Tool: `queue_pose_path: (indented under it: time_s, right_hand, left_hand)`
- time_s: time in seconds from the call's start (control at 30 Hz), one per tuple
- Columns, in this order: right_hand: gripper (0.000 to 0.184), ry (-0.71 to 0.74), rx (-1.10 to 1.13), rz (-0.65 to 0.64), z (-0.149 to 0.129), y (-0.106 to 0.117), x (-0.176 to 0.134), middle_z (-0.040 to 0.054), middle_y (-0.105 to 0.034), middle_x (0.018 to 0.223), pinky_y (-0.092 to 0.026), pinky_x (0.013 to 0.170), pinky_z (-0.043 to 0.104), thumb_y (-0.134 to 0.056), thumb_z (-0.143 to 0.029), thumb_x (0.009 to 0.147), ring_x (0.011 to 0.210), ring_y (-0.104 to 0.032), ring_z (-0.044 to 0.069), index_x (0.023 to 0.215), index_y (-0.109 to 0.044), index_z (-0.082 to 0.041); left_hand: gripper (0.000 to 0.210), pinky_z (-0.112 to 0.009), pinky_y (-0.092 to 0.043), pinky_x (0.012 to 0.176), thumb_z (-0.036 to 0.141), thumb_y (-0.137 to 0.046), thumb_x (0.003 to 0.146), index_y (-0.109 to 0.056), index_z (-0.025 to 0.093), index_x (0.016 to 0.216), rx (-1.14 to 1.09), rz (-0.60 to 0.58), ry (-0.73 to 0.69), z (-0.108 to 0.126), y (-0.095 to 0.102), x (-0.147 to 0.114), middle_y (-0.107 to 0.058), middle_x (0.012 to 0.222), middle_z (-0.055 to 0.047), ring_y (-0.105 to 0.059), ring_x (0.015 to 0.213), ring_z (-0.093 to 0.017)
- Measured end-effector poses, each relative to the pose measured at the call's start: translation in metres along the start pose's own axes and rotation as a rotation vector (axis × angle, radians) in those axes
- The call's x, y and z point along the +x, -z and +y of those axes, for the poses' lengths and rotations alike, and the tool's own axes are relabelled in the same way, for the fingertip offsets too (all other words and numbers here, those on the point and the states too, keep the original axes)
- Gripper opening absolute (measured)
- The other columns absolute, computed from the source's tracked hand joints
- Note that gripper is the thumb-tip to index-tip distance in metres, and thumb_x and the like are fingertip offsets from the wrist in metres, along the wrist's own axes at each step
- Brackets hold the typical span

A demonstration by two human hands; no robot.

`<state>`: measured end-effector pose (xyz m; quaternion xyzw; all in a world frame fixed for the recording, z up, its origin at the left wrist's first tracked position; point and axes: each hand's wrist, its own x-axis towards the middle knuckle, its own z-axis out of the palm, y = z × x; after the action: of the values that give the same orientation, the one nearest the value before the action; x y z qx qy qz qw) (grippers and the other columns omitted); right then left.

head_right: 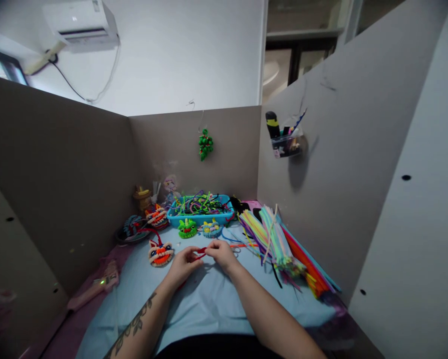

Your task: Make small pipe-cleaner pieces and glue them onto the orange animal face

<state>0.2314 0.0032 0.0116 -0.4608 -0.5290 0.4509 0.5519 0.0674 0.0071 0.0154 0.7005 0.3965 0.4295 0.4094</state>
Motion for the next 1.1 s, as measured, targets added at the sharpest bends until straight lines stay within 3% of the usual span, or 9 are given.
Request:
queue_pose_path:
  time_s: [0.23,0.4,0.73,0.87,1.1]
  right_hand:
    - [0.010,-0.056,0.110,-0.057,0.0008,0.0042,0.0012,-0.0077,-0.041,0.042,-0.019,0.039,0.020,-0.061,-0.021,0.057,0.036,-0.031,0.005,0.055,-0.053,-0.015]
    - [0.008,-0.059,0.086,-0.070,0.0014,0.0047,0.0007,-0.0075,-0.042,0.042,-0.020,0.039,0.020,-0.060,-0.019,0.056,0.037,-0.032,0.005,0.055,-0.053,-0.015]
    - [0.008,0.011,-0.093,-0.099,-0.0019,0.0047,-0.0022,-0.0041,-0.048,0.045,-0.025,0.041,0.019,-0.064,-0.020,0.058,0.042,-0.036,0.006,0.056,-0.061,-0.013]
    - [0.018,0.003,-0.074,-0.108,-0.0028,0.0057,-0.0023,-0.0036,-0.049,0.050,-0.025,0.039,0.019,-0.063,-0.030,0.064,0.040,-0.035,0.006,0.068,-0.064,-0.013]
    - [0.020,0.066,-0.107,-0.066,-0.0035,0.0050,-0.0012,-0.0044,-0.045,0.048,-0.027,0.042,0.020,-0.062,-0.033,0.066,0.043,-0.035,0.006,0.061,-0.059,-0.013]
  left_hand:
    - [0.022,-0.027,-0.044,0.061,0.026,-0.066,0.064,-0.071,0.016,0.083,0.116,0.109,-0.070,-0.0068,0.0046,0.0029,-0.069,0.072,-0.006,-0.059,0.063,-0.017]
    - [0.016,-0.027,-0.044,0.065,0.026,-0.063,0.066,-0.072,0.017,0.076,0.132,0.112,-0.118,-0.0069,0.0057,0.0038,-0.070,0.074,-0.007,-0.060,0.068,-0.019]
    - [0.020,-0.021,-0.029,0.048,0.031,-0.061,0.065,-0.067,0.012,0.064,0.037,-0.017,0.103,-0.0054,0.0055,0.0040,-0.056,0.049,0.001,-0.044,0.047,-0.010]
    - [0.022,-0.020,-0.023,0.045,0.034,-0.061,0.064,-0.063,0.012,0.063,-0.037,0.020,0.192,-0.0081,0.0079,0.0062,-0.047,0.047,0.004,-0.036,0.044,-0.008]
    - [0.023,-0.021,-0.023,0.046,0.036,-0.060,0.064,-0.060,0.012,0.062,-0.023,0.044,0.134,-0.0036,0.0053,0.0051,-0.044,0.047,0.004,-0.035,0.046,-0.008]
